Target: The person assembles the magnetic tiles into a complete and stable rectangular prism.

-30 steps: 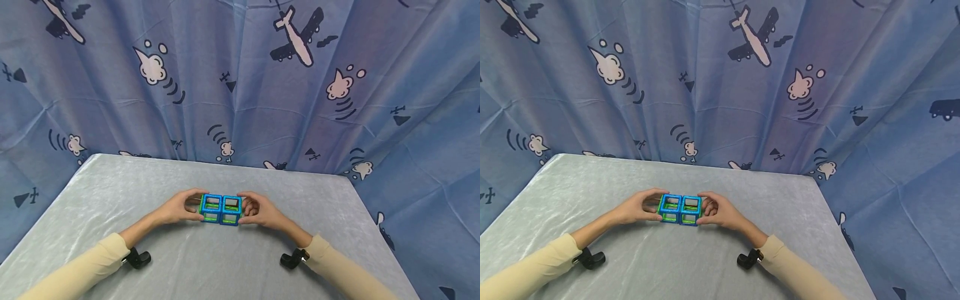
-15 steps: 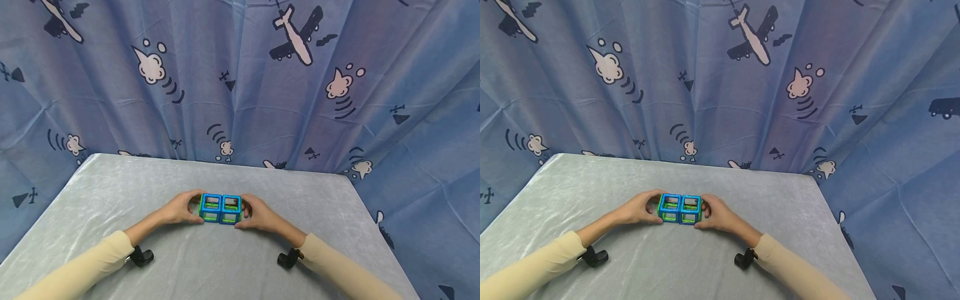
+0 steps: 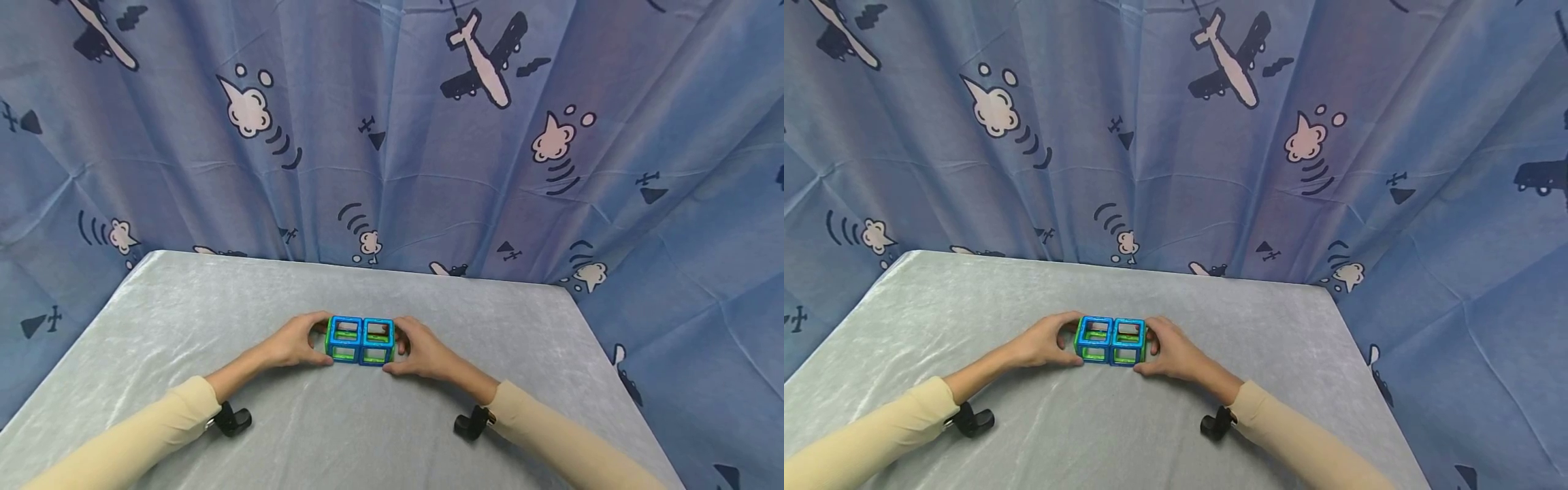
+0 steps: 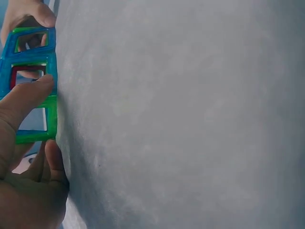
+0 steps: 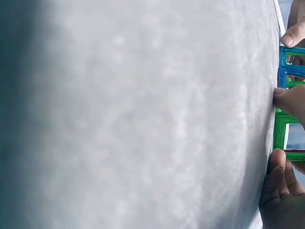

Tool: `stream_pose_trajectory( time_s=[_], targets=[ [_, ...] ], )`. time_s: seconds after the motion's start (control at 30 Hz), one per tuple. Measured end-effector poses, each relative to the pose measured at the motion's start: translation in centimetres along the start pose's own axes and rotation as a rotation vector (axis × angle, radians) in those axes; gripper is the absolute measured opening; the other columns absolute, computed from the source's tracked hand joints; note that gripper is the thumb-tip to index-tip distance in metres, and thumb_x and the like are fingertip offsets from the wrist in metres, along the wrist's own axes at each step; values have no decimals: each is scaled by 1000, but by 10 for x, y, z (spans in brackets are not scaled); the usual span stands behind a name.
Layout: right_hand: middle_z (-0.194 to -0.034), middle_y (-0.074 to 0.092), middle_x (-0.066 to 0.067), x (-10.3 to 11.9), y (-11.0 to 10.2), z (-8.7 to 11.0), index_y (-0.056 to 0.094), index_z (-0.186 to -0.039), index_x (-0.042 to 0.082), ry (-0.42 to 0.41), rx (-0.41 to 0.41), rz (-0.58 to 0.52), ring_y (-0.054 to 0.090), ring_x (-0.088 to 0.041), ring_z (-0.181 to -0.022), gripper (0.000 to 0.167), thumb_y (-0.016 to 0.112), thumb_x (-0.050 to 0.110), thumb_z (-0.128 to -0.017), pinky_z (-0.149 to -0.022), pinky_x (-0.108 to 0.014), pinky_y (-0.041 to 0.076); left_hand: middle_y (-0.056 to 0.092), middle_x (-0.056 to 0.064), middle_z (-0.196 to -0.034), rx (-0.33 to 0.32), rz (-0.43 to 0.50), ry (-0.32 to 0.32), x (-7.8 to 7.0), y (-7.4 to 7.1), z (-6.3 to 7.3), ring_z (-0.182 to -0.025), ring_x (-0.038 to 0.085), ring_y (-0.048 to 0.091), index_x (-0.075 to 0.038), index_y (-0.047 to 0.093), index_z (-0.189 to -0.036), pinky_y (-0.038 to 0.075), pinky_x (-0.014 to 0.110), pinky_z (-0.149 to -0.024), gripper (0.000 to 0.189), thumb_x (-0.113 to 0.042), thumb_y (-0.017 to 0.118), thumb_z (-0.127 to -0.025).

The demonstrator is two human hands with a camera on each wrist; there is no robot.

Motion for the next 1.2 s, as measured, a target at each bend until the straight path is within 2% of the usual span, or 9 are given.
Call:
stream_pose_trajectory(
  time_s=[0.13, 0.3, 0.53, 0.9, 1.2],
  targets=[
    [-102, 51, -2, 0, 0, 1, 59, -128, 6, 3, -8, -9, 56, -18, -82, 63, 93, 19, -76, -70, -29, 50, 66, 5, -115, 5, -19, -1, 0, 1, -1, -101, 20, 61, -1, 59, -133, 52, 31, -71, 72, -13, 95, -72],
    [-98, 53, 0, 1, 0, 0, 59, -125, 9, -1, -1, -22, 57, -19, -82, 60, 93, 19, -76, -69, -29, 50, 66, 6, -113, 0, -32, -8, 1, 2, 0, -99, 20, 61, 1, 60, -133, 53, 31, -71, 71, -12, 94, -71],
    [-99, 54, -3, -2, 3, -2, 58, -126, 9, 22, 14, -12, 56, -18, -83, 61, 93, 18, -76, -69, -29, 50, 66, 5, -113, -11, -40, -4, -1, 1, 1, -104, 23, 62, 1, 60, -132, 51, 38, -83, 69, -11, 93, -72],
    [-102, 55, -1, -5, 1, -2, 58, -132, 7, 22, 33, -57, 57, -19, -85, 65, 92, 20, -78, -68, -29, 49, 66, 6, -114, -6, -27, -7, -1, 0, 1, -102, 22, 61, 0, 60, -133, 51, 35, -78, 69, -13, 93, -74],
    [-103, 60, 2, -11, -2, -1, 67, -125, 15, 25, 68, -125, 62, -24, -84, 54, 92, 22, -78, -66, -28, 51, 66, 9, -119, 13, 24, -40, 4, 0, 3, -101, 19, 60, 2, 58, -137, 53, 30, -73, 72, -15, 92, -77]
  ],
)
Point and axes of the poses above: each hand's wrist, its own z-axis away from the middle knuckle, its own y-axis out of the palm, x = y × z, the point moved 10 cm from there along -z, towards the middle knuckle
